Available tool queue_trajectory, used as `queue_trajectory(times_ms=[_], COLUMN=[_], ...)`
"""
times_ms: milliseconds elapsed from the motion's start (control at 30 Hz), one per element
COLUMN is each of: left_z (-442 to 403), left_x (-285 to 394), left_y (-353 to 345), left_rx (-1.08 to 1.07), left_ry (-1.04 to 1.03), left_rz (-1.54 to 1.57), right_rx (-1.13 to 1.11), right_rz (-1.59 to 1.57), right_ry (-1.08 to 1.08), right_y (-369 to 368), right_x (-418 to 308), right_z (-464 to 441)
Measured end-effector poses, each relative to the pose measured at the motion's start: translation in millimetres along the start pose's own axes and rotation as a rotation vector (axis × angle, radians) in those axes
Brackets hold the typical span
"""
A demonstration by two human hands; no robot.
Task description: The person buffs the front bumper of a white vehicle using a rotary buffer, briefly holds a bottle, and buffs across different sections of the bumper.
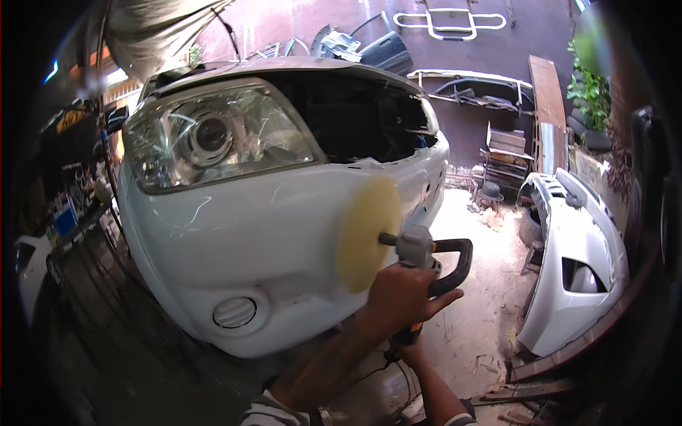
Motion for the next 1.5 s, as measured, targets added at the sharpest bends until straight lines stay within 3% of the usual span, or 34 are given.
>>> queue_trajectory(times_ms=[33, 133, 200, 233, 267, 333, 400, 467, 567, 667, 700, 800, 967, 1067, 1133, 1267, 1300, 1367, 1467, 1500], left_z=[9.5, 50.2, 80.8, 97.1, 111.9, 142.3, 163.6, 168.3, 161.1, 134.9, 126.9, 107.4, 123.2, 148.8, 157.4, 144.1, 136.0, 121.8, 103.2, 93.0], left_x=[2.9, 12.9, 20.0, 22.7, 22.1, 21.7, 18.2, 20.1, 18.2, 20.4, 21.2, 15.6, 13.9, 16.7, 18.1, 26.5, 26.0, 25.0, 30.8, 30.1], left_y=[0.3, 33.1, 49.2, 56.1, 56.2, 52.7, 48.3, 45.3, 34.8, 17.8, 12.6, -2.6, 1.3, 16.2, 26.6, 25.0, 14.9, -5.3, -19.4, -24.6], left_rx=[-0.022, 0.219, 0.299, 0.344, 0.325, 0.296, 0.276, 0.25, 0.203, 0.183, 0.193, 0.172, 0.143, 0.193, 0.242, 0.208, 0.141, 0.069, 0.157, 0.108], left_ry=[-0.01, -0.054, -0.107, -0.142, -0.132, -0.122, -0.077, -0.052, -0.032, -0.052, -0.061, -0.056, -0.034, -0.045, -0.029, -0.001, 0.031, 0.058, -0.034, -0.009], left_rz=[-0.008, -0.11, -0.107, -0.091, -0.108, -0.128, -0.129, -0.122, -0.087, -0.065, -0.069, -0.002, -0.053, -0.076, -0.059, -0.068, -0.035, -0.003, -0.039, -0.014], right_rx=[0.013, -0.039, -0.191, -0.164, -0.157, -0.219, -0.302, -0.31, -0.271, -0.268, -0.272, -0.192, -0.16, -0.252, -0.386, -0.356, -0.354, -0.402, -0.341, -0.31], right_rz=[-0.022, 0.047, 0.299, 0.528, 0.517, 0.403, 0.501, 0.556, 0.605, 0.332, 0.301, 0.304, 0.311, 0.412, 0.272, 0.366, 0.361, 0.143, 0.055, 0.173], right_ry=[0.003, 0.132, 0.215, 0.302, 0.305, 0.087, 0.117, -0.124, -0.084, 0.023, 0.077, 0.203, 0.035, 0.05, 0.039, -0.071, -0.072, 0.159, 0.029, 0.103], right_y=[-4.8, -21.3, -32.9, -45.7, -53.1, -61.0, -68.3, -71.9, -59.3, -58.5, -52.6, -47.0, -35.3, -55.0, -76.3, -73.3, -68.4, -67.2, -47.3, -43.2], right_x=[-9.0, -29.8, -18.7, -47.7, -58.8, -44.9, -37.1, -54.6, 3.9, -13.7, 12.6, -11.3, 16.5, -13.2, -11.0, 64.7, 71.3, 33.3, 59.5, 50.0], right_z=[3.9, 5.2, -1.4, 7.7, 12.9, 13.8, 12.2, 25.7, 17.7, 27.9, 25.8, 36.7, 33.8, 34.8, 31.7, 22.3, 23.1, 25.1, 27.7, 30.4])
Point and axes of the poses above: each hand's wrist, its own z-axis away from the middle knuckle, its own y-axis out of the back of the hand, x = y × z, the point moved 10 cm from there along -z, towards the middle knuckle, and after that the axes turned 14 degrees about -x, right-handed, at the moved point
